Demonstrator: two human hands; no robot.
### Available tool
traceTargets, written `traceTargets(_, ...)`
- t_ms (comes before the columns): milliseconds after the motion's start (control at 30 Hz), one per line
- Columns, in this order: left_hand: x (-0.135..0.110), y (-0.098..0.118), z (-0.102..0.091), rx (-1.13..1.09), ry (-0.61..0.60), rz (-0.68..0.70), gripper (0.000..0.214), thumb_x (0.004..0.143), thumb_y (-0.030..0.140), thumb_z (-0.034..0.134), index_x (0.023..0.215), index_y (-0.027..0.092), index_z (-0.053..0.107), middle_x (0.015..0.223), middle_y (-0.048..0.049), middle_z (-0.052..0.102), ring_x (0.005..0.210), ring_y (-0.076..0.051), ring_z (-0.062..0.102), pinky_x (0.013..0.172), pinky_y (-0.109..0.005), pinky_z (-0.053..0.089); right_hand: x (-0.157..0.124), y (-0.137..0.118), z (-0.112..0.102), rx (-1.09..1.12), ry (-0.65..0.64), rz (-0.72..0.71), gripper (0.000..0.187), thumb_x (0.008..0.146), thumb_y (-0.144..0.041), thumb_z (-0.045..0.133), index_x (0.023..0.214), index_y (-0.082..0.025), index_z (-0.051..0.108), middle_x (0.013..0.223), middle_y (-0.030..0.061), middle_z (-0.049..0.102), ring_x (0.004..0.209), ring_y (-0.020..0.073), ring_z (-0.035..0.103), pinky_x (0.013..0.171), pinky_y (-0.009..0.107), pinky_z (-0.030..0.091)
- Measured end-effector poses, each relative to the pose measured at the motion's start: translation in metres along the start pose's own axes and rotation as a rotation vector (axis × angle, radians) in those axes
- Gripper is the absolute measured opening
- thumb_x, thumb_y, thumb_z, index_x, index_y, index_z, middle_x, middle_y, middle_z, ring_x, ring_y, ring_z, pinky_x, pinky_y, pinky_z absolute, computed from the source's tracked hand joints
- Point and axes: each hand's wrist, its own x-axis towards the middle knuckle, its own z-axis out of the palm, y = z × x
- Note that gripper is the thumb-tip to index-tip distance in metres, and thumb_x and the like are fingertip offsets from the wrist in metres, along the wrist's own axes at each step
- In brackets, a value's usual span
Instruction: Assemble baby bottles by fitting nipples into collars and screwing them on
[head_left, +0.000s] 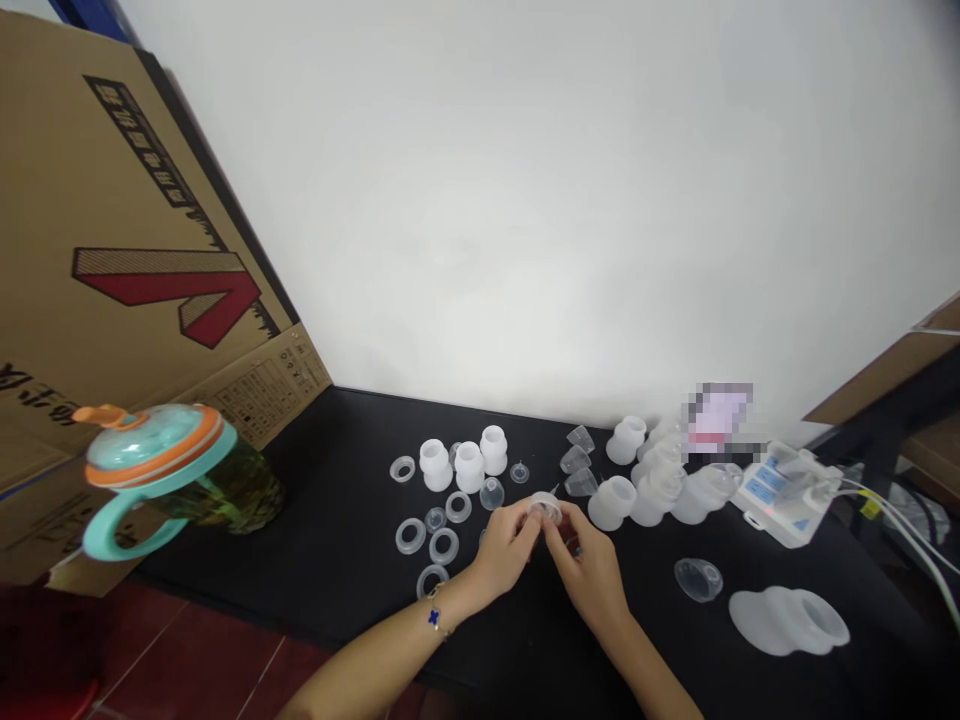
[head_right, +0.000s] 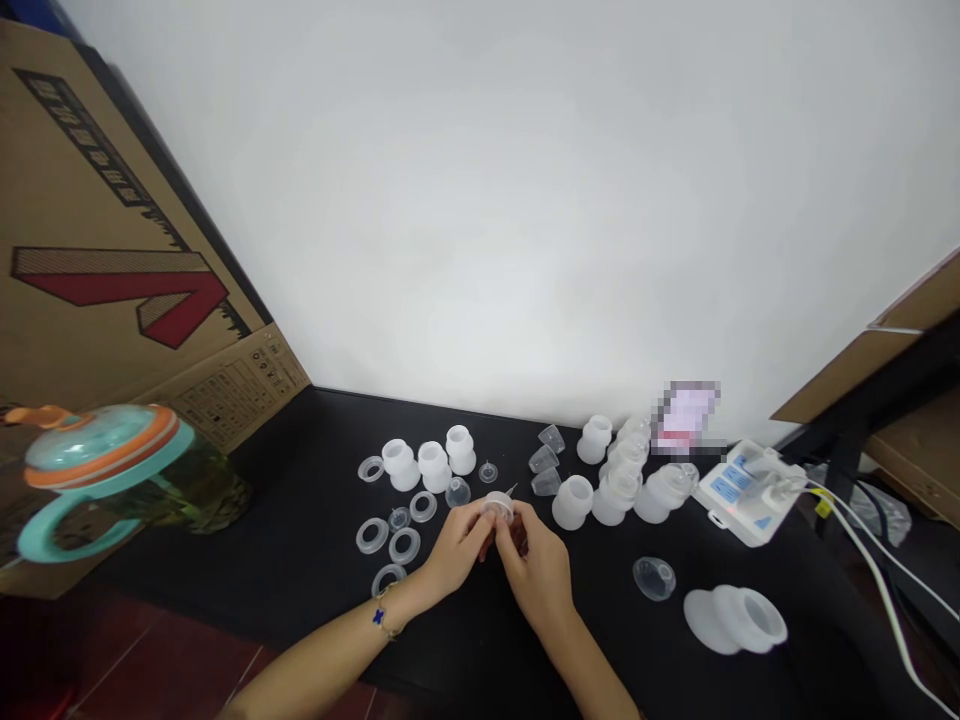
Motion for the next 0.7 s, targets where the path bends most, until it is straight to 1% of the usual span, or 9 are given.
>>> traceTargets(167,-0.001,0.004,-0.001,0.068,0.003,0.022,0.039,0.101,0.041,0.039,0.079,0.017,0.060,0.061,0.0020,0.051,0.053,-0.013,0.045,0.051,-0.025,0.031,-0.001,0.000,0.000,-0.035,-0.009,0.004,0.030,0.101,-0.046,0.047,0.096,-0.022,0.066,0.071,-0.0001,0.070,0.058,0.0163,0.063,0.054,0.024,0.044)
traceTargets(267,-0.002,0.005,-0.002,0.082,-0.007,0.023,0.039,0.101,0.041,0.039,0.080,0.017,0.062,0.064,0.0008,0.054,0.053,-0.013,0.045,0.051,-0.025,0.031,-0.001,0.001,0.000,-0.053,0.002,-0.006,0.031,0.100,-0.045,0.047,0.091,-0.022,0.066,0.069,-0.0004,0.068,0.056,0.0157,0.061,0.053,0.024,0.042)
traceTargets(367,-0.002,0.005,-0.003,0.103,-0.004,0.025,0.039,0.101,0.041,0.040,0.078,0.017,0.061,0.062,0.0012,0.053,0.053,-0.013,0.044,0.051,-0.025,0.031,-0.001,0.001,0.001,-0.072,0.008,-0.009,0.032,0.100,-0.045,0.047,0.088,-0.022,0.065,0.066,-0.0009,0.067,0.055,0.0151,0.060,0.051,0.023,0.041)
traceTargets(500,-0.002,0.008,-0.003,0.128,-0.003,0.016,0.039,0.101,0.040,0.040,0.076,0.018,0.060,0.059,0.0021,0.051,0.051,-0.013,0.043,0.050,-0.025,0.030,-0.002,0.002,0.001,-0.101,0.010,-0.006,0.031,0.100,-0.045,0.047,0.087,-0.022,0.065,0.066,-0.0013,0.066,0.055,0.0151,0.060,0.052,0.023,0.042)
traceTargets(700,-0.003,0.012,-0.004,0.141,-0.001,0.017,0.039,0.100,0.040,0.041,0.078,0.018,0.064,0.059,0.0020,0.052,0.051,-0.013,0.043,0.050,-0.026,0.030,-0.002,0.003,0.000,-0.109,0.017,-0.018,0.033,0.100,-0.047,0.047,0.087,-0.022,0.065,0.065,-0.0010,0.067,0.054,0.0152,0.060,0.052,0.024,0.042)
